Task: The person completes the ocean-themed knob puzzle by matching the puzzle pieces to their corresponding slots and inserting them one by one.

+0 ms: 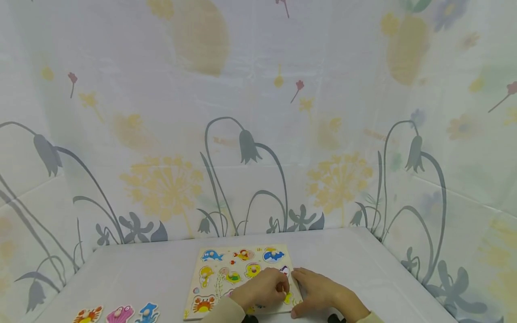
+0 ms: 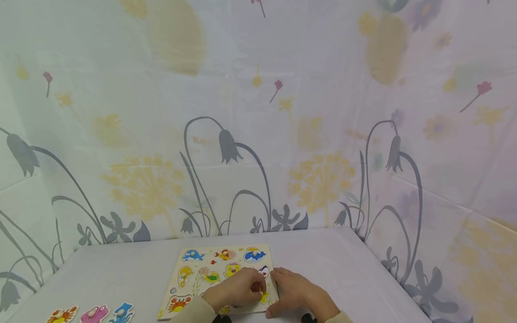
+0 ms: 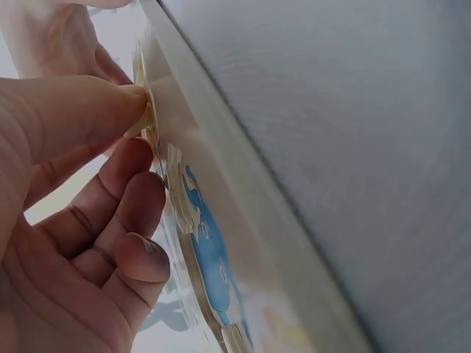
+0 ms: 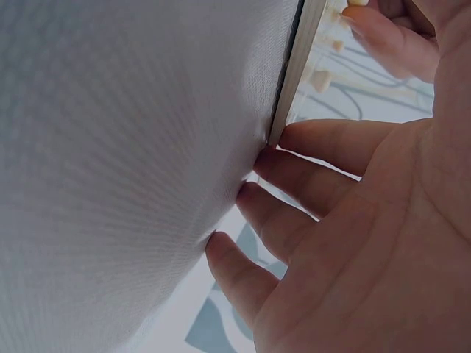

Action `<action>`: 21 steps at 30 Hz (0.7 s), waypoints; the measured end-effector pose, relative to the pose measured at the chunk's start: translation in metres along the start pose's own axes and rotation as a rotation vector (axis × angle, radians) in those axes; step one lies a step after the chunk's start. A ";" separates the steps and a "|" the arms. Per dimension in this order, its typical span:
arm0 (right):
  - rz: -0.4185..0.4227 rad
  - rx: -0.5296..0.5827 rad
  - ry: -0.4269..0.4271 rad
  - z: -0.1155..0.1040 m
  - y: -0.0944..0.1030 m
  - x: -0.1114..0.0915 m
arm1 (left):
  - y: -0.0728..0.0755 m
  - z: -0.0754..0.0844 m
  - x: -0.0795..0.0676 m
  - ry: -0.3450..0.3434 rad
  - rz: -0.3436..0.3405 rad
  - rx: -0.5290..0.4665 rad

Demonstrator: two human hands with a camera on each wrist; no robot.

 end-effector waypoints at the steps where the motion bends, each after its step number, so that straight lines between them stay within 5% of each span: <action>1: 0.000 0.002 0.002 0.001 0.000 0.000 | 0.000 -0.001 0.000 -0.006 -0.001 -0.004; 21: 0.001 0.001 -0.009 -0.002 0.001 -0.001 | 0.000 -0.001 -0.002 -0.013 0.002 -0.017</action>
Point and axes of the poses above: each hand's wrist, its own x-axis towards the middle knuckle, its own y-axis out of the back of the hand, z = x × y, the point moved 5 cm from there along x, towards the middle knuckle, and after that the axes turned 3 degrees about z, right-handed, at the moved point
